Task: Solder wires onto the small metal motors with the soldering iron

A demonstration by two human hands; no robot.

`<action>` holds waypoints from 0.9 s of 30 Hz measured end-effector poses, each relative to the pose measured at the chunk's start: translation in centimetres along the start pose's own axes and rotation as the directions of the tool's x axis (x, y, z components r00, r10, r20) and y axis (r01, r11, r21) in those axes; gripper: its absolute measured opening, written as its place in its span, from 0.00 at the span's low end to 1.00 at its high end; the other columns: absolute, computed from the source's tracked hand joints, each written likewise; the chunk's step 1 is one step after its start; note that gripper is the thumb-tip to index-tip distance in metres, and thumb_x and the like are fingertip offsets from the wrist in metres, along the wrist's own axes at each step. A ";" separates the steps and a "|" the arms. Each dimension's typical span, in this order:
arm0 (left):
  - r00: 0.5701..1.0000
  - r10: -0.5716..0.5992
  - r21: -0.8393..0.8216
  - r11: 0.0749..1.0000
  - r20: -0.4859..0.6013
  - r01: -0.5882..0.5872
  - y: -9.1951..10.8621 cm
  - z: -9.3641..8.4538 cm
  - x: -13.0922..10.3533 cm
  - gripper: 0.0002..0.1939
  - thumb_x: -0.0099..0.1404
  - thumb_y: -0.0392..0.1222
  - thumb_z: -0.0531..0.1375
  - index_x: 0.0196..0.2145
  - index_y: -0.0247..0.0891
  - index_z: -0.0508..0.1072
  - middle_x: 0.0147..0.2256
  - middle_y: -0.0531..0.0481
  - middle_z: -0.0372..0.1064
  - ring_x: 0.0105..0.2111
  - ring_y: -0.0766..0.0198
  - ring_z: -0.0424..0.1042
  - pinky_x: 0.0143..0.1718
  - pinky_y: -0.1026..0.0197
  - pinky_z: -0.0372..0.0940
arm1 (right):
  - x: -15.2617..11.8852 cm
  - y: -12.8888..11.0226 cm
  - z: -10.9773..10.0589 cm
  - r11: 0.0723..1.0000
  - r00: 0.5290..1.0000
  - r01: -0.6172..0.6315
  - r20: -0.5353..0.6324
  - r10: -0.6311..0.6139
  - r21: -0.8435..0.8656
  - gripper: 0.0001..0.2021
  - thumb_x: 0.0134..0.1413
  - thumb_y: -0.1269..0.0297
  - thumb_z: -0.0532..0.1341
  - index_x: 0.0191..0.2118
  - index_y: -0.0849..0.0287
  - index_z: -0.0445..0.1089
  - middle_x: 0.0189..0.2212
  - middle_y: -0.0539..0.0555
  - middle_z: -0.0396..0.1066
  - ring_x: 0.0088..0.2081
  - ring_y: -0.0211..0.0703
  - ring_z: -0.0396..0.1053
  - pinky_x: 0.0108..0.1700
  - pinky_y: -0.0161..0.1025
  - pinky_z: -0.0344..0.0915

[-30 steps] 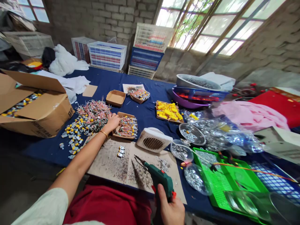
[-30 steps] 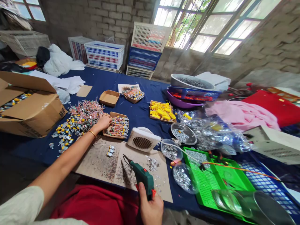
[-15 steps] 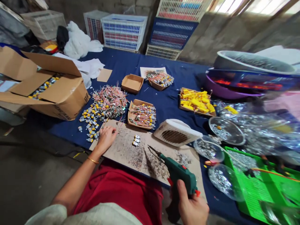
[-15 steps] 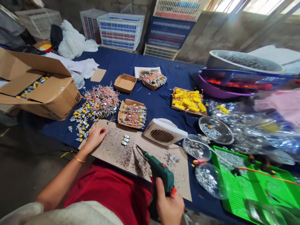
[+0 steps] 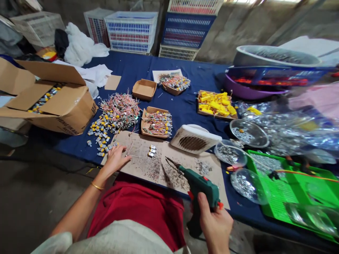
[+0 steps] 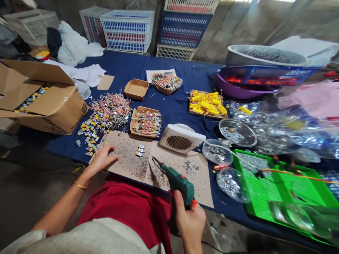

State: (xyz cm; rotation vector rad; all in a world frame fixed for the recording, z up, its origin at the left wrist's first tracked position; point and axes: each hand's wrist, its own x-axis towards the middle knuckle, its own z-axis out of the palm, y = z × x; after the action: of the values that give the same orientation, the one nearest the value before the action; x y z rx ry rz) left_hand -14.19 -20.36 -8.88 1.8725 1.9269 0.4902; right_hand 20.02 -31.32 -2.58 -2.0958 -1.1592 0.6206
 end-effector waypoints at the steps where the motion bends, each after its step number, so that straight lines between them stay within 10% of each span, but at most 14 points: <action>1: 1.000 0.003 -0.048 0.999 -0.009 -0.004 0.1 0.1 0.4 0.19 0.58 0.49 0.63 0.45 0.39 0.70 0.43 0.45 0.72 0.46 0.54 0.67 0.49 0.53 0.60 | 0.0 0.0 0.2 1.000 1.000 0.011 0.003 -0.011 0.011 0.29 0.47 0.36 0.57 0.16 0.60 0.70 0.12 0.55 0.68 0.17 0.44 0.65 0.20 0.36 0.61; 9: 0.989 0.049 -0.279 0.956 -0.137 -0.086 0.3 2.5 1.8 0.08 0.62 0.43 0.58 0.32 0.36 0.74 0.35 0.46 0.74 0.39 0.59 0.71 0.47 0.56 0.64 | -1.0 -1.0 0.1 0.989 0.991 0.126 -0.051 -0.122 0.081 0.29 0.46 0.37 0.58 0.14 0.60 0.68 0.11 0.53 0.65 0.16 0.41 0.63 0.19 0.35 0.60; 13: 0.980 -0.089 -0.612 0.790 -0.178 -0.039 0.0 1.3 0.3 0.15 0.59 0.50 0.60 0.34 0.34 0.75 0.34 0.45 0.75 0.36 0.60 0.73 0.44 0.57 0.67 | -1.2 -1.1 -1.9 0.976 0.995 0.032 -0.095 -0.012 0.214 0.28 0.45 0.38 0.61 0.16 0.61 0.69 0.12 0.54 0.67 0.14 0.40 0.63 0.16 0.34 0.60; 17: 0.987 -0.035 -0.807 0.571 0.160 0.151 3.9 0.2 0.3 0.18 0.53 0.52 0.65 0.35 0.34 0.74 0.29 0.47 0.76 0.30 0.62 0.74 0.35 0.60 0.69 | -1.1 -0.1 -5.5 0.909 0.972 -0.093 -0.159 0.171 0.406 0.27 0.42 0.38 0.64 0.20 0.63 0.70 0.13 0.55 0.68 0.14 0.42 0.65 0.15 0.36 0.63; 23: 0.612 0.370 -0.601 0.768 0.699 0.223 16.6 6.9 0.1 0.10 0.52 0.42 0.65 0.29 0.32 0.75 0.23 0.50 0.73 0.21 0.68 0.69 0.24 0.67 0.63 | -2.6 3.7 -8.9 0.772 0.936 -0.251 -0.058 0.348 0.584 0.27 0.37 0.38 0.67 0.27 0.62 0.71 0.17 0.56 0.72 0.15 0.44 0.68 0.17 0.38 0.66; 27: 0.590 0.349 -0.556 0.804 0.728 0.212 20.9 12.1 -0.2 0.04 0.55 0.36 0.61 0.29 0.31 0.72 0.21 0.53 0.70 0.19 0.71 0.67 0.22 0.69 0.61 | -4.1 6.4 -10.0 0.810 0.918 -0.308 -0.068 0.391 0.500 0.29 0.41 0.35 0.63 0.27 0.63 0.71 0.18 0.57 0.72 0.15 0.44 0.68 0.17 0.38 0.65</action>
State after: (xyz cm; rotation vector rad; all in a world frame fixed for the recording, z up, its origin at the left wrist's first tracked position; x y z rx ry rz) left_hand 9.99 -20.18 -8.42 1.3568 0.9044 0.1506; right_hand 28.21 -40.51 -0.17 -1.8820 -0.4491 0.7909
